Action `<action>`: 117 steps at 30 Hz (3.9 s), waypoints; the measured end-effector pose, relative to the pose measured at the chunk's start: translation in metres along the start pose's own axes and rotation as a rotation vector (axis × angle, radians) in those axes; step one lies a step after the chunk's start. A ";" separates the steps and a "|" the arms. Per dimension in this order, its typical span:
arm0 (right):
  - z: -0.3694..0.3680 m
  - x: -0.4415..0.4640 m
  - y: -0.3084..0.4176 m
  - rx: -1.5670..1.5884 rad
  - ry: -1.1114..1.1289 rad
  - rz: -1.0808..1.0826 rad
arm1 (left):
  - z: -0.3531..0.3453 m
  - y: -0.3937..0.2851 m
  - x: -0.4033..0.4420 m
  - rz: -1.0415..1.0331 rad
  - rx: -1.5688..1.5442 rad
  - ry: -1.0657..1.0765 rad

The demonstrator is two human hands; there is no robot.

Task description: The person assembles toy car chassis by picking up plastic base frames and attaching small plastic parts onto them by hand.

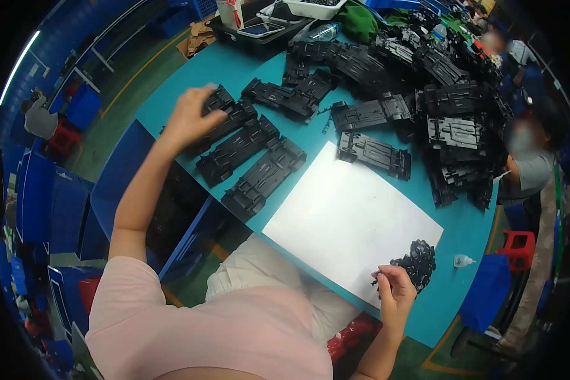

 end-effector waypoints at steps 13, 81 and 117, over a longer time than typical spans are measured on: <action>0.000 -0.010 0.000 -0.039 -0.020 0.045 | -0.090 -0.063 -0.054 -0.097 0.123 0.492; -0.030 -0.015 -0.030 0.377 0.059 -0.116 | -0.180 -0.256 0.117 -0.627 -0.542 0.395; 0.032 0.025 0.003 -0.919 -0.413 0.351 | -0.152 -0.260 -0.086 0.554 -2.017 0.405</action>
Point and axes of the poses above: each hand's wrist, its own x-axis towards the middle knuckle, its own z-axis out of the back of the hand, y = z × x, the point moved 9 cm from there along x, towards the middle knuckle, and after that the axes turned 14 degrees about -z, right-handed, at the moved point
